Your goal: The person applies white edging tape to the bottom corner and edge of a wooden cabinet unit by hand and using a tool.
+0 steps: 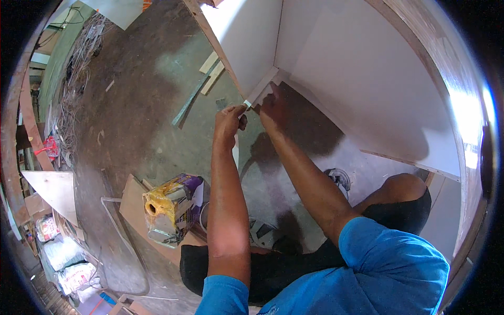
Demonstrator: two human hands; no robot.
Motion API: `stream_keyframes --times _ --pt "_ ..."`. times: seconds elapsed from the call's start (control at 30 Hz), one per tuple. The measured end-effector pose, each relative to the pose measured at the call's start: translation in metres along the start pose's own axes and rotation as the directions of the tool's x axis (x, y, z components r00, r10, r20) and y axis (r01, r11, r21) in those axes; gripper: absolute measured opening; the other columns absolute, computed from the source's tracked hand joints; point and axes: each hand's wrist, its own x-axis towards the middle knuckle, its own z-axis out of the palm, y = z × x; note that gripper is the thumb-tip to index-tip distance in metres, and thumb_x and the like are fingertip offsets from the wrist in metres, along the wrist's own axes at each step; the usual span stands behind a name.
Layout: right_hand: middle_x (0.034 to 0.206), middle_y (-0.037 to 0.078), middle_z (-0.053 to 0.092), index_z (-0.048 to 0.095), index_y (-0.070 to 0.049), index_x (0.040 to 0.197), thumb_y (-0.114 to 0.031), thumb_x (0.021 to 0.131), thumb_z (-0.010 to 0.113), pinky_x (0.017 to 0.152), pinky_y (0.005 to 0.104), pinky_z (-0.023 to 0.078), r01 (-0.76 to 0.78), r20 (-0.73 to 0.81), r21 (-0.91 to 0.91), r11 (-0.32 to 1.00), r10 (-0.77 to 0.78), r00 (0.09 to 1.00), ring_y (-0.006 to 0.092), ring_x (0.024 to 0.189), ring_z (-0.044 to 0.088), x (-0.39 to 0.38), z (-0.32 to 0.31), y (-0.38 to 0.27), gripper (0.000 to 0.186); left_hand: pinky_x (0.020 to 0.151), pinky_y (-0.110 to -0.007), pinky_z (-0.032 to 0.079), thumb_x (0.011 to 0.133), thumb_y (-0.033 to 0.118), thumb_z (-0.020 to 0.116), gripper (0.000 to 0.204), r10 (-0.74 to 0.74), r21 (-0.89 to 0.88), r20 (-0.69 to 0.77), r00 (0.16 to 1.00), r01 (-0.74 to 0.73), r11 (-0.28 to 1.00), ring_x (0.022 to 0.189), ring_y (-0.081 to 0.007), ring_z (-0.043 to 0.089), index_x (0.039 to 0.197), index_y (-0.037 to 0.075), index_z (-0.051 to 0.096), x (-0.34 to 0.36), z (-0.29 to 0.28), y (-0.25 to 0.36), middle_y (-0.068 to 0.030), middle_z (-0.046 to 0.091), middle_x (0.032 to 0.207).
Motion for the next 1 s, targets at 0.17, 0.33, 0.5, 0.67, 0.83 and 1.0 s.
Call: stream_keyframes --times 0.17,0.33,0.5,0.67,0.83,1.0 --pt "0.144 0.018 0.044 0.043 -0.004 0.140 -0.003 0.077 0.060 0.110 0.0491 0.033 0.323 0.026 -0.068 0.944 -0.322 0.946 0.0373 0.134 0.040 -0.009 -0.017 0.007 0.065 0.051 -0.029 0.038 0.087 0.018 0.065 0.020 -0.015 -0.022 -0.020 1.000 0.015 1.000 0.053 -0.0139 0.052 0.092 -0.001 0.068 0.001 -0.006 -0.002 -0.0057 0.059 0.063" --pt "0.156 0.010 0.030 0.031 -0.011 0.149 0.002 0.072 0.059 0.115 0.0579 0.017 0.518 0.249 -0.316 0.795 -0.457 0.854 0.0338 0.143 0.028 -0.010 -0.021 0.011 0.083 0.051 -0.029 0.038 0.087 0.019 0.065 0.021 -0.019 0.013 0.001 1.000 0.019 1.000 0.053 -0.0141 0.053 0.092 -0.002 0.068 -0.003 -0.003 0.002 -0.0061 0.060 0.064" --pt "0.156 0.008 0.029 0.030 -0.013 0.150 0.000 0.075 0.058 0.115 0.0596 0.017 0.489 0.299 -0.323 0.811 -0.402 0.865 0.0333 0.142 0.029 -0.006 -0.024 0.005 0.081 0.052 -0.030 0.038 0.087 0.019 0.065 0.020 -0.041 -0.009 -0.014 0.999 0.041 0.999 0.052 -0.0142 0.051 0.091 -0.001 0.067 -0.003 -0.002 0.002 -0.0056 0.059 0.064" --pt "0.153 0.008 0.036 0.038 -0.012 0.146 -0.006 0.077 0.061 0.115 0.0568 0.021 0.507 0.235 -0.174 0.844 -0.465 0.854 0.0348 0.139 0.033 0.002 -0.030 0.009 0.073 0.052 -0.030 0.038 0.088 0.018 0.064 0.019 -0.032 -0.018 -0.020 0.999 0.032 0.999 0.052 -0.0145 0.051 0.089 -0.001 0.066 0.000 -0.004 -0.001 -0.0053 0.058 0.064" --pt "0.152 0.008 0.037 0.043 -0.016 0.144 -0.003 0.081 0.056 0.113 0.0539 0.025 0.488 0.277 -0.312 0.815 -0.413 0.868 0.0266 0.137 0.039 0.008 -0.038 0.005 0.065 0.053 -0.031 0.038 0.088 0.017 0.064 0.018 -0.033 0.021 -0.052 0.998 0.034 0.999 0.052 -0.0149 0.051 0.089 -0.001 0.066 -0.010 0.001 0.008 -0.0056 0.058 0.064" --pt "0.149 0.011 0.041 0.043 -0.013 0.143 0.000 0.079 0.055 0.113 0.0479 0.030 0.477 0.281 -0.268 0.837 -0.406 0.870 0.0296 0.129 0.048 0.017 -0.035 0.003 0.065 0.053 -0.031 0.038 0.088 0.017 0.063 0.019 -0.002 -0.045 -0.016 1.000 0.001 0.999 0.053 -0.0151 0.051 0.089 -0.001 0.067 -0.001 -0.007 0.001 -0.0063 0.058 0.064"
